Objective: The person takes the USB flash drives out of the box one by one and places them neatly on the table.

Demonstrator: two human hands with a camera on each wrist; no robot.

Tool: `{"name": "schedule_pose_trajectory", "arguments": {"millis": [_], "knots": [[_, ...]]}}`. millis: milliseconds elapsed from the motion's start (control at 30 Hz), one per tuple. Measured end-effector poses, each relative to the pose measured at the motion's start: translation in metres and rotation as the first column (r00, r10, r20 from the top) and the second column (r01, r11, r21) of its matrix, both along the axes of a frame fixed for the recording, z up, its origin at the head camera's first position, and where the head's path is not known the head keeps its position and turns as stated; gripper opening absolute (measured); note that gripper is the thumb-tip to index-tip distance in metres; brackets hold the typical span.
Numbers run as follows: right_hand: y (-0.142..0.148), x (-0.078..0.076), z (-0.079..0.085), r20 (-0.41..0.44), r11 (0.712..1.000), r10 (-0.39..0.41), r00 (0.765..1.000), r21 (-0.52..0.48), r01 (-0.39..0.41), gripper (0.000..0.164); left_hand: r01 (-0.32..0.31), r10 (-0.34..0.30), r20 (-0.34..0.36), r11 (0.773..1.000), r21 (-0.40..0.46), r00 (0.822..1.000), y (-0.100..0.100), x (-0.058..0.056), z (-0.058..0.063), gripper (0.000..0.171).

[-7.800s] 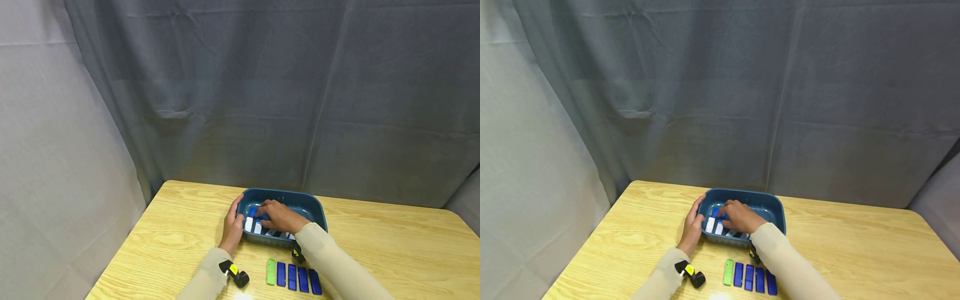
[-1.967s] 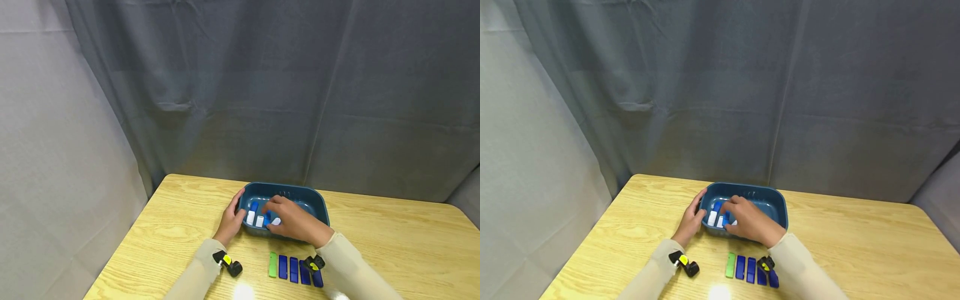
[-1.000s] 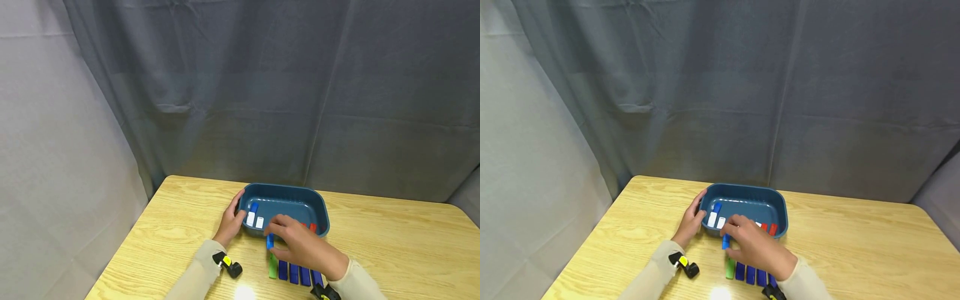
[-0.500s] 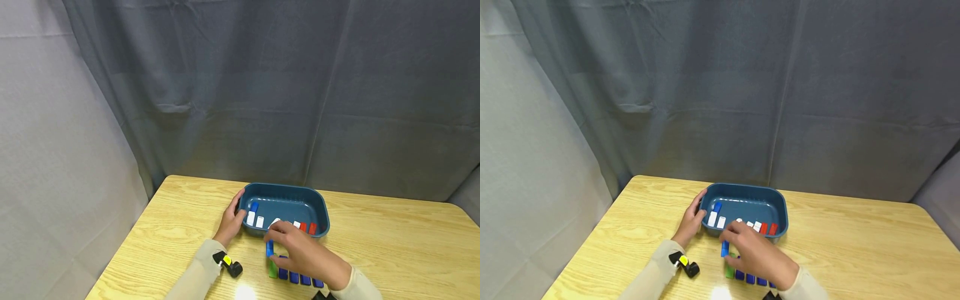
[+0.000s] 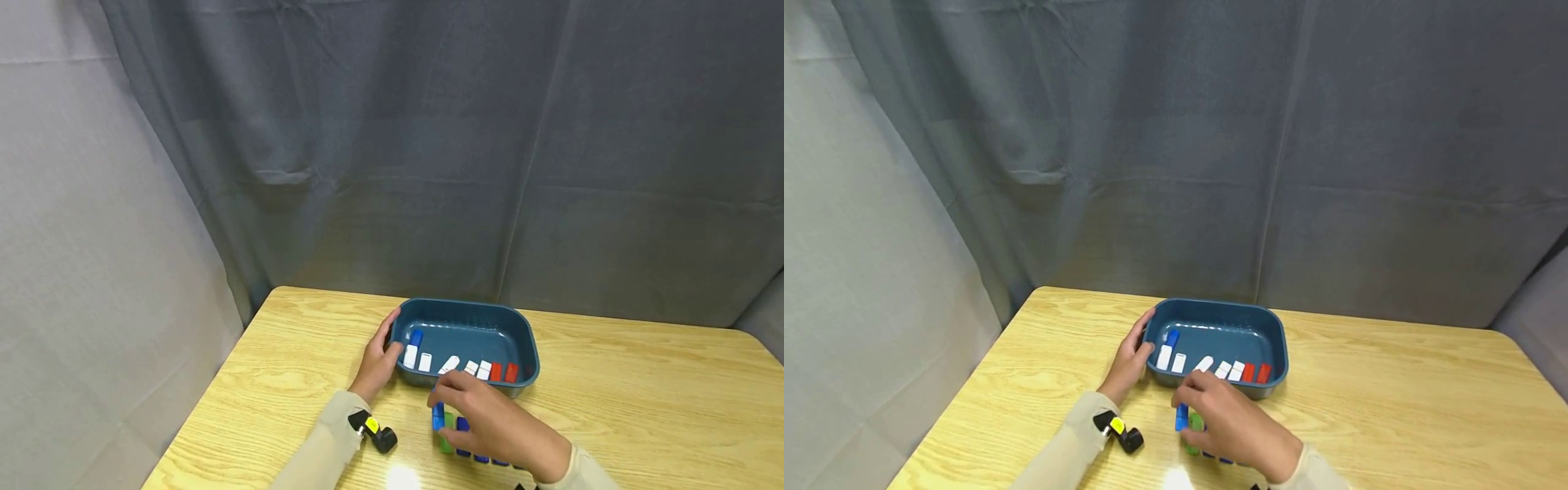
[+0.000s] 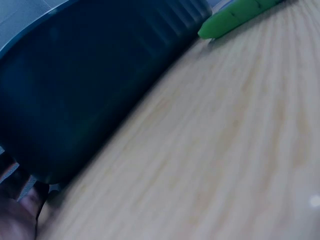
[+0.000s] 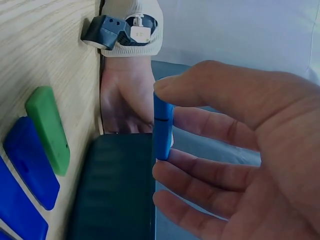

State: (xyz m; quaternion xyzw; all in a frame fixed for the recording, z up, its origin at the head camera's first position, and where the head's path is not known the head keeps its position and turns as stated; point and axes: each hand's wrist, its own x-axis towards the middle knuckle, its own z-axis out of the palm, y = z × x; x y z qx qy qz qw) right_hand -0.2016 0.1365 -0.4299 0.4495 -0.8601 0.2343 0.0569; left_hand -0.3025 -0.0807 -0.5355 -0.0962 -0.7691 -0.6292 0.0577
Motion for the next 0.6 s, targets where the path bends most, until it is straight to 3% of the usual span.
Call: {"name": "schedule_pose_trajectory", "arguments": {"millis": [600], "knots": [[-0.0021, 0.0008, -0.0068, 0.043, 1.000, 0.023, 0.999, -0.004, -0.023, 0.026, -0.007, 0.007, 0.007, 1.000, -0.014, 1.000, 0.0004, 0.0017, 0.0016, 0.065]]}}
